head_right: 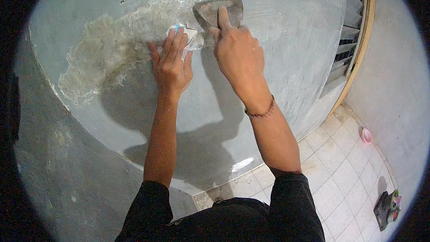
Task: The person is using a scraper and a sponge to repair or patch a damaged section of a wall.
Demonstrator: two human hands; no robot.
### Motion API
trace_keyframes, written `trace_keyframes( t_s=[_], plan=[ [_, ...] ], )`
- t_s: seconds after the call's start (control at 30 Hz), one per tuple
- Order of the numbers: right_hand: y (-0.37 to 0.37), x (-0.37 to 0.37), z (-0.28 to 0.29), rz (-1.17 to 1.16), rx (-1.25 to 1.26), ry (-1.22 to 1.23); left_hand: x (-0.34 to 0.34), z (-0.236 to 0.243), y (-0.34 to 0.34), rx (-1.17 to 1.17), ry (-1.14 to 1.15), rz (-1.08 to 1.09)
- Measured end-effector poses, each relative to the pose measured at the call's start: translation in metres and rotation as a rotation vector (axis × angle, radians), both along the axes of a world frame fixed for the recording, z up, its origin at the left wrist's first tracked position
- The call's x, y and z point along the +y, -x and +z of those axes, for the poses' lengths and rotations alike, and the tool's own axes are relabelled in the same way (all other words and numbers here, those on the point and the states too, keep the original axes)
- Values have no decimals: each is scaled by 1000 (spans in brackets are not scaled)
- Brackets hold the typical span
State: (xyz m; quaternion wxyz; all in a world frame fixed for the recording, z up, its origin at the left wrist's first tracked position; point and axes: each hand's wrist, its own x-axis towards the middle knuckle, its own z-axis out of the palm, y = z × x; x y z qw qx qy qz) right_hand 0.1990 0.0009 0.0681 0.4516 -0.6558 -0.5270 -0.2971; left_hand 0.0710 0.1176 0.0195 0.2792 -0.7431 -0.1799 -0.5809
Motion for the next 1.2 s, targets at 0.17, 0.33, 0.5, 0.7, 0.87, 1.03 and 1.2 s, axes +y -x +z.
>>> trace_keyframes(
  t_s=[0.17,0.33,0.5,0.7,0.87,1.03,1.2],
  plan=[
    [17,16,12,7,30,10,1,0,4,2,-16,18],
    [26,17,19,-46,62,77,-2,-2,3,21,38,32],
    [22,24,15,-37,24,87,-4,0,0,-1,36,23],
    [24,25,17,-33,17,106,0,1,0,-26,9,0],
    [23,29,7,-24,44,102,-1,2,1,-24,29,13],
    [25,33,0,-75,28,73,-3,-2,0,0,66,13],
    [28,32,9,-24,-23,39,-2,-2,1,0,58,40]
  ],
)
